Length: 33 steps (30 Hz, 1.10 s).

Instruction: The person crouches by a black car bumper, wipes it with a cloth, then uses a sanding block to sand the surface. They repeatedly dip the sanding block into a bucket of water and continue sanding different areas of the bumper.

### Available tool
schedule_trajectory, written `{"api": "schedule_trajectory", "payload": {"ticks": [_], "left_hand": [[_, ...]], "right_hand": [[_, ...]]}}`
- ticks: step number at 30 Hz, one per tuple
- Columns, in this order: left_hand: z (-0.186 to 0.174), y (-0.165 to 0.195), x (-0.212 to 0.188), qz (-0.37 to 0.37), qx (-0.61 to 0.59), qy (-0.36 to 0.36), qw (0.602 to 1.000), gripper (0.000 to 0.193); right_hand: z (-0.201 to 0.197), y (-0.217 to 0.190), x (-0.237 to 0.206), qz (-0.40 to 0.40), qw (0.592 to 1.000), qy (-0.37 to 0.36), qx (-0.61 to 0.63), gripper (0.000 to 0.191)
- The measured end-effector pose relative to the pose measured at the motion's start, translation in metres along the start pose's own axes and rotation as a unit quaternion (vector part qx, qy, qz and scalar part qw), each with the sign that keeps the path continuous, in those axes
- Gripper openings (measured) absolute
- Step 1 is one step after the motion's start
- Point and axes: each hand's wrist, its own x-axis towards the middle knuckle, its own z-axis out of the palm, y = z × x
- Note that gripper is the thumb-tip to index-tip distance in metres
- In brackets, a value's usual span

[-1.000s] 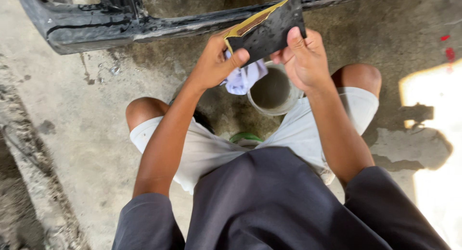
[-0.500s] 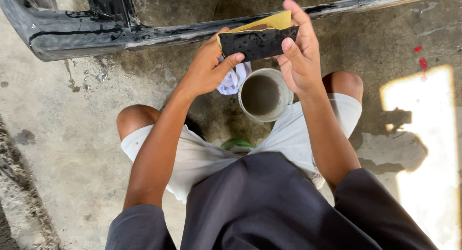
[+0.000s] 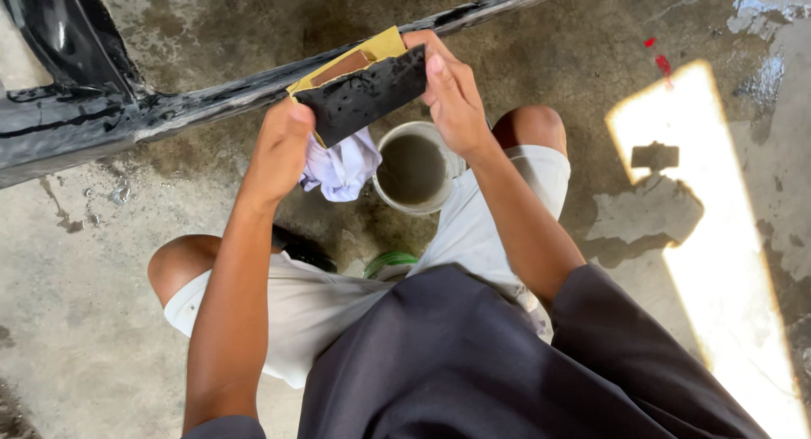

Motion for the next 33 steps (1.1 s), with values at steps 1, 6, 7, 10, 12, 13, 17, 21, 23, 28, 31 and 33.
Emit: {"api": "schedule_trajectory", "payload": {"ticks": [1, 6, 7, 10, 12, 13, 17, 21, 23, 28, 31, 33], "left_hand": [[-0.002, -0.005, -0.002, -0.016, -0.053, 0.012, 0.998, 0.054], [-0.005, -0.02, -0.002, -0.088, 0.043, 0.032, 0.995, 0.047], [-0.005, -0.019, -0.003, -0.095, 0.081, -0.007, 0.992, 0.044], [-0.002, -0.006, -0.002, -0.037, 0.104, 0.007, 0.994, 0.044], [0.001, 0.005, 0.001, -0.043, 0.205, 0.035, 0.977, 0.043], [0.003, 0.011, 0.003, -0.046, 0.256, 0.047, 0.964, 0.043], [0.009, 0.026, 0.004, -0.056, 0.269, 0.045, 0.961, 0.041], [0.005, 0.028, 0.002, 0.042, 0.263, -0.023, 0.964, 0.041], [0.003, 0.025, 0.001, 0.083, 0.291, -0.04, 0.952, 0.041], [-0.001, 0.02, 0.001, 0.021, 0.268, 0.015, 0.963, 0.042], [-0.007, 0.02, 0.0, 0.03, 0.258, 0.068, 0.963, 0.043], [-0.011, 0.019, -0.002, 0.085, 0.194, 0.119, 0.97, 0.044]], "right_hand": [[-0.002, 0.0, 0.0, 0.053, 0.998, 0.015, -0.008, 0.039], [-0.002, 0.001, -0.001, 0.104, 0.994, -0.011, -0.022, 0.041], [-0.001, 0.0, -0.001, 0.099, 0.993, -0.038, -0.055, 0.03], [0.002, -0.003, -0.002, 0.07, 0.99, -0.11, -0.056, 0.031], [0.007, -0.005, -0.002, 0.02, 0.981, -0.134, -0.141, 0.054], [0.01, -0.006, -0.002, -0.022, 0.961, -0.132, -0.243, 0.065], [0.023, -0.01, 0.001, -0.068, 0.918, -0.1, -0.379, 0.083], [0.029, -0.015, 0.006, -0.103, 0.911, -0.118, -0.382, 0.084], [0.029, -0.015, 0.006, -0.171, 0.884, -0.14, -0.411, 0.088], [0.021, -0.004, 0.003, -0.182, 0.879, -0.094, -0.43, 0.076], [0.009, 0.001, 0.001, -0.117, 0.963, -0.026, -0.24, 0.068], [0.002, 0.0, 0.0, -0.049, 0.995, 0.011, -0.082, 0.061]]}}
